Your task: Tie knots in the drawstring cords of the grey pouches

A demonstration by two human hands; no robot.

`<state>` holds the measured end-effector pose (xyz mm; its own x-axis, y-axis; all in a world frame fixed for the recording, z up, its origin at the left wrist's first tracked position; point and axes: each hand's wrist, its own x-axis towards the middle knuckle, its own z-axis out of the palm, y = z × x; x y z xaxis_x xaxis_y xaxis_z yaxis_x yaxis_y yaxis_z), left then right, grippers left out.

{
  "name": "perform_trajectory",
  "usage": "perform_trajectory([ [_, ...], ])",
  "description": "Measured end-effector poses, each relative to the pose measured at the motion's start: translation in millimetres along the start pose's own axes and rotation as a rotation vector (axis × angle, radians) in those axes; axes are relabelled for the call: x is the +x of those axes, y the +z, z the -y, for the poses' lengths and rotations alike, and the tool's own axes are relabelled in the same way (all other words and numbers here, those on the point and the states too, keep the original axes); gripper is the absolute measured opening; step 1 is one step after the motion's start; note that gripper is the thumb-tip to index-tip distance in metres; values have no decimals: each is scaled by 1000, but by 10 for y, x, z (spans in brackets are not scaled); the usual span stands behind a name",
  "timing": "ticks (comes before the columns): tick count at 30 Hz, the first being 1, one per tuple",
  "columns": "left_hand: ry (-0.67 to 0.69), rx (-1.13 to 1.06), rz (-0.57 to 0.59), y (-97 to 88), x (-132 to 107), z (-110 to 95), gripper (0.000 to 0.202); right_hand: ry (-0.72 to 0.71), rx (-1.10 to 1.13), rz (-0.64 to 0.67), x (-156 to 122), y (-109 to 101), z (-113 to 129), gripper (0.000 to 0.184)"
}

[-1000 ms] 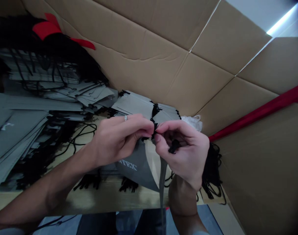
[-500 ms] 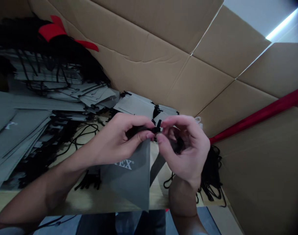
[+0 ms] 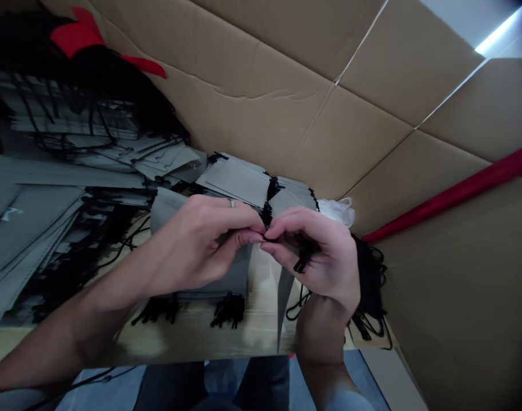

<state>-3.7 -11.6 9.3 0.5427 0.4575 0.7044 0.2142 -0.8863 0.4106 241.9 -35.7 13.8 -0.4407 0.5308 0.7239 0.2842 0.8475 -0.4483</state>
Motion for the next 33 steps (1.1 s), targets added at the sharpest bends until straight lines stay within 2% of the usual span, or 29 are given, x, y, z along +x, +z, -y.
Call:
perform_trajectory([
  [9,25,-116,-38,-88,6,-17,23,-114,85,-203,13,77,-28,28],
  [14,16,-3,-91,-75,-33,-48,18,-30,23,-147,10,42,-8,34],
  [16,24,36,-82,-61,-54,-54,16,-44,12,-108,7,29,-6,37],
  [21,56,70,-35,-27,-62,-33,14,-53,32,-105,24,36,-9,26],
  [25,101,93,-11,-1,-29,10,23,-31,4,-137,37,41,-2,21],
  [33,158,42,-223,58,-21,73,27,12,108,-290,17,141,-27,19],
])
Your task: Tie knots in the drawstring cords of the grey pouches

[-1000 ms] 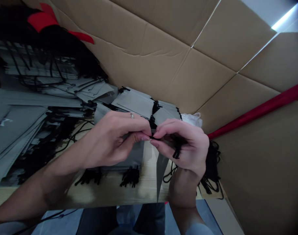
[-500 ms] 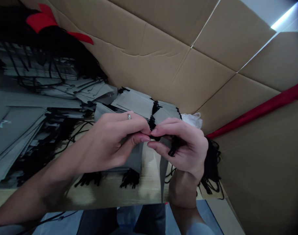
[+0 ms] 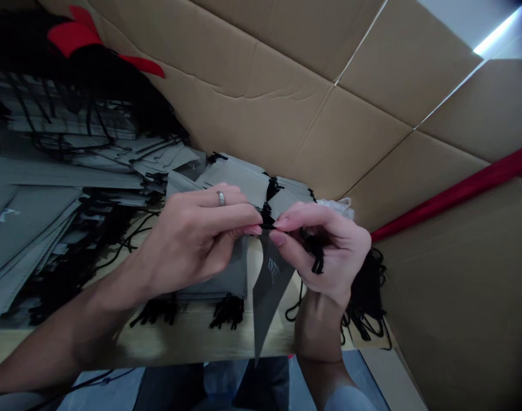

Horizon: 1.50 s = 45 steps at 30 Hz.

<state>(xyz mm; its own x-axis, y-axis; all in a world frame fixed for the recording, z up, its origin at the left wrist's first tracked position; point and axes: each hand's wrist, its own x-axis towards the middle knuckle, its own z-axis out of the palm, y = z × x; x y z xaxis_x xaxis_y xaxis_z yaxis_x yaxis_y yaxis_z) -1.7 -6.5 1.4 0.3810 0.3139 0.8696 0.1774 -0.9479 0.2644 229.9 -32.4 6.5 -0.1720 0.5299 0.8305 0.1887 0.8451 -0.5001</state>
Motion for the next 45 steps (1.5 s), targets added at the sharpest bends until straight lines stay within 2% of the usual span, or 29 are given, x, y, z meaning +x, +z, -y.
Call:
perform_trajectory([
  [4,-30,-22,-55,36,-12,41,29,15,-18,-48,-10,39,17,20],
  [8,-72,-91,-36,34,-18,68,22,53,26,-57,-22,26,16,24],
  [13,-114,-165,-2,18,-14,39,20,41,53,-59,-16,24,-3,17],
  [17,-116,-79,35,-18,20,-27,20,80,-32,-37,4,12,58,12],
  [20,-143,26,68,-61,31,-52,16,152,-48,15,-7,-34,125,28],
  [23,-155,61,35,-82,25,-50,14,178,-2,17,-32,-97,150,41],
  [25,-166,66,21,-68,23,-48,13,181,27,29,-43,-130,131,35],
  [29,-189,45,-33,-2,30,-57,8,229,72,-29,-42,-144,76,4],
  [36,-253,3,-90,45,38,-109,6,117,62,34,-63,-143,57,17],
  [39,-247,8,-87,48,46,-115,9,93,30,-9,-65,-120,39,10],
  [42,-244,-11,-62,65,46,-104,10,123,48,-42,-61,-74,44,5],
  [45,-247,-67,-64,85,44,-97,8,181,145,21,-65,-34,66,7],
])
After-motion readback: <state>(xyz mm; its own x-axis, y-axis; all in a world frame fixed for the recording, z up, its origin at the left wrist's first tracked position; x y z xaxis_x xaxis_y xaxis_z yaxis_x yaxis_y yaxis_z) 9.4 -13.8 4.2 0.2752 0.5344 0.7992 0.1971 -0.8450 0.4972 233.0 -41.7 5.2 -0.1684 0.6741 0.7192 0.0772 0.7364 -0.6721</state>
